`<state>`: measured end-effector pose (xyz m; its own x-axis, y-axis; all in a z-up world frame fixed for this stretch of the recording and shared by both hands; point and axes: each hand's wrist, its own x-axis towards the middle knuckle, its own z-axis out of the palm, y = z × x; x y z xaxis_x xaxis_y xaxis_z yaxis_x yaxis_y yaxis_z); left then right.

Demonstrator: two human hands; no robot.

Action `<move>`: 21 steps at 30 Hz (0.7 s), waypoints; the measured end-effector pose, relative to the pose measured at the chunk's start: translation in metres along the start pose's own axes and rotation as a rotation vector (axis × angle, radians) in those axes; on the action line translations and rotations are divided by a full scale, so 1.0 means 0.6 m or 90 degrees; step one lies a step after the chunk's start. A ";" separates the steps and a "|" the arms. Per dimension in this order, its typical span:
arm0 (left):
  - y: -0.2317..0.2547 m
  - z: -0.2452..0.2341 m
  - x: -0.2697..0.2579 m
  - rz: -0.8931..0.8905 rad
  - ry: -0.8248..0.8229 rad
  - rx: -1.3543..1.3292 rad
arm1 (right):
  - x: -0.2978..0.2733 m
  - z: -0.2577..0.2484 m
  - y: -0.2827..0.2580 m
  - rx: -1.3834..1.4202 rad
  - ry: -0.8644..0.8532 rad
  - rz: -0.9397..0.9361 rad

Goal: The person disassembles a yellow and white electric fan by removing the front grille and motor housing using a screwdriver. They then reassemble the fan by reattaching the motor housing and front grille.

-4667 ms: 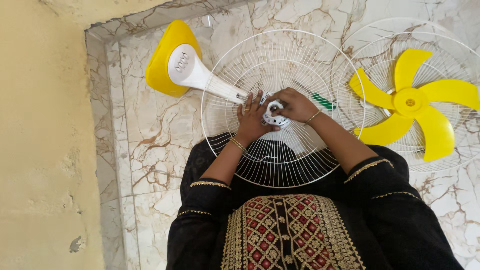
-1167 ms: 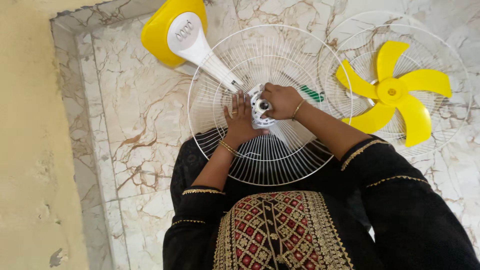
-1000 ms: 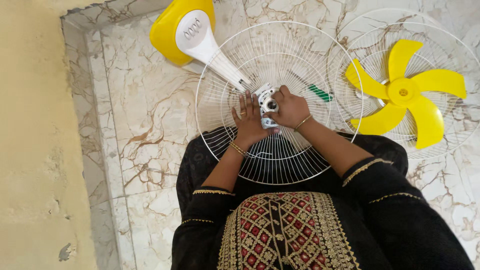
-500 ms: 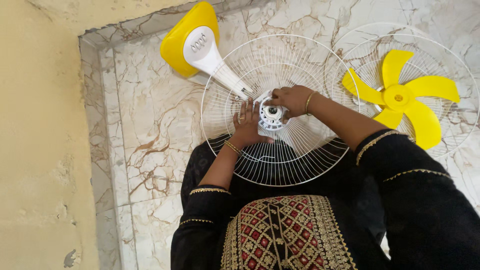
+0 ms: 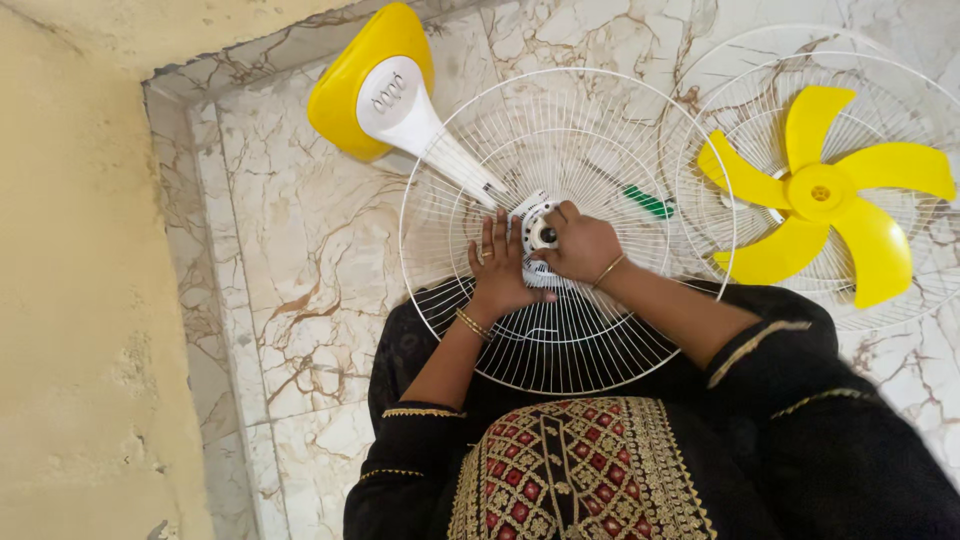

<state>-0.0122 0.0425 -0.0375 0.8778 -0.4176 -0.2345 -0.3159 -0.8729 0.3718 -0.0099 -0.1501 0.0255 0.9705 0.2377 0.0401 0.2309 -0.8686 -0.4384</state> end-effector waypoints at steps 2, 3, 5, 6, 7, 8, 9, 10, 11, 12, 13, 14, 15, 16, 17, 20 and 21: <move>0.004 0.004 -0.002 -0.004 0.024 -0.004 | -0.010 0.023 -0.026 -0.003 0.038 0.127; 0.004 0.006 -0.004 -0.005 0.024 -0.010 | -0.013 0.030 -0.039 -0.005 0.035 0.179; 0.005 0.003 -0.004 -0.007 0.029 -0.020 | -0.012 0.023 -0.043 -0.011 -0.013 0.226; 0.005 -0.003 0.001 -0.008 0.021 -0.021 | -0.004 0.010 -0.035 -0.017 -0.058 0.221; 0.001 -0.007 0.000 -0.009 0.007 -0.021 | 0.002 0.001 -0.031 -0.019 -0.106 0.220; -0.004 -0.011 -0.002 -0.010 -0.007 -0.021 | 0.013 -0.010 -0.019 -0.039 -0.136 0.142; -0.010 -0.017 0.000 0.004 -0.012 -0.014 | 0.030 -0.027 0.001 -0.060 -0.163 0.065; -0.015 -0.023 0.002 0.018 -0.017 -0.007 | 0.045 -0.042 0.021 -0.082 -0.190 -0.013; -0.017 -0.027 0.006 0.031 -0.022 -0.002 | 0.058 -0.054 0.040 -0.074 -0.180 -0.115; -0.017 -0.029 0.010 0.035 -0.025 -0.002 | 0.071 -0.064 0.055 -0.067 -0.170 -0.218; -0.018 -0.028 0.009 0.037 -0.031 -0.002 | 0.077 -0.066 0.063 -0.056 -0.162 -0.321; -0.018 -0.028 0.009 0.039 -0.036 -0.002 | 0.081 -0.065 0.070 -0.065 -0.171 -0.319; -0.020 -0.028 0.008 0.035 -0.039 0.006 | 0.083 -0.063 0.075 -0.072 -0.180 -0.317; -0.020 -0.026 0.007 0.031 -0.042 0.013 | 0.083 -0.060 0.079 -0.078 -0.190 -0.315; -0.020 -0.025 0.006 0.026 -0.045 0.020 | 0.080 -0.055 0.082 -0.052 -0.178 -0.303; -0.018 -0.018 -0.002 0.005 -0.040 0.011 | 0.046 -0.038 0.083 0.006 -0.143 -0.235; -0.017 -0.019 0.001 0.005 -0.043 0.013 | 0.039 -0.031 0.079 0.004 -0.125 -0.196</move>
<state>-0.0045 0.0542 -0.0313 0.8494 -0.4395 -0.2922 -0.3301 -0.8744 0.3556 0.0249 -0.1938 0.0226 0.8234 0.5675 -0.0020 0.5093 -0.7405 -0.4385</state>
